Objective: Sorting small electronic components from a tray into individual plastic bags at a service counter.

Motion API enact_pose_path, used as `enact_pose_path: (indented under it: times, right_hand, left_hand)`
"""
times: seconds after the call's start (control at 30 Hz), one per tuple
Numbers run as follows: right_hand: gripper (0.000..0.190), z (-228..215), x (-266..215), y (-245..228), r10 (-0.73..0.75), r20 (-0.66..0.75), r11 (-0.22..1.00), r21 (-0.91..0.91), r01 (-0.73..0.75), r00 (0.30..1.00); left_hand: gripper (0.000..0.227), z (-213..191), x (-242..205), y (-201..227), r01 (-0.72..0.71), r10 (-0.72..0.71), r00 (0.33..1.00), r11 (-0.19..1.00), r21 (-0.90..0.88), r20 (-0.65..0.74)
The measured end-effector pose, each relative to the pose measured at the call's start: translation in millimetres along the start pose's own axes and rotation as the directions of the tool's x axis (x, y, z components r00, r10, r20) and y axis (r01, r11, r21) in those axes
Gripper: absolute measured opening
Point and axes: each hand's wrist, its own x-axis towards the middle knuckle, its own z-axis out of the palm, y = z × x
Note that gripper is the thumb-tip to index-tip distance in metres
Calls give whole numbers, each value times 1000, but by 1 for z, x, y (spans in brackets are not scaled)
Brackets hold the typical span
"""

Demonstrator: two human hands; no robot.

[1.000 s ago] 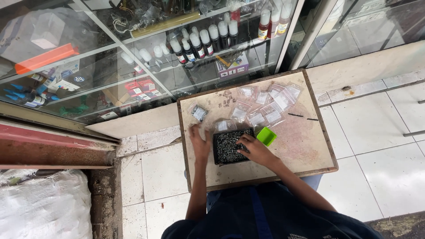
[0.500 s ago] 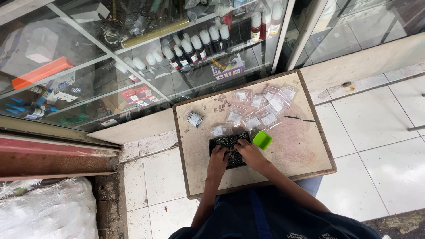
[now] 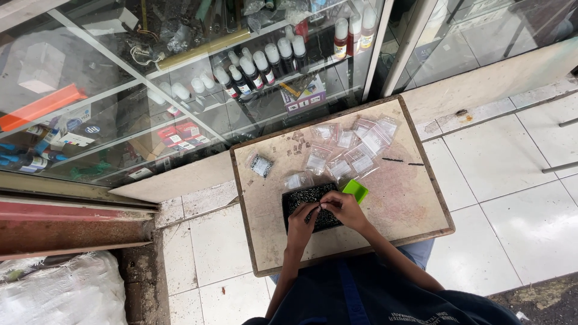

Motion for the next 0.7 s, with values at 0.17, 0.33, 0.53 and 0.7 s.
enact_pose_path:
  times: [0.17,0.33,0.53,0.7]
  right_hand:
    - [10,-6,1,-1,33,-16,998,53,-32,999]
    - [19,-57,8,4,-281,-263,759,-650,46,923]
    - [31,-85,-9,63,149,-186,716,-657,-235,971]
    - [27,-89,-14,41,58,-268,789,-577,-209,962]
  left_hand:
    - [16,-1,0,-7,16,-17,999,1000,-17,-38]
    - [23,-8,1,-17,44,-36,990,997,57,-137]
    - [21,4,0,-37,42,-23,993,984,174,-113]
    - [19,1,1,-30,64,-48,991,990,124,-124]
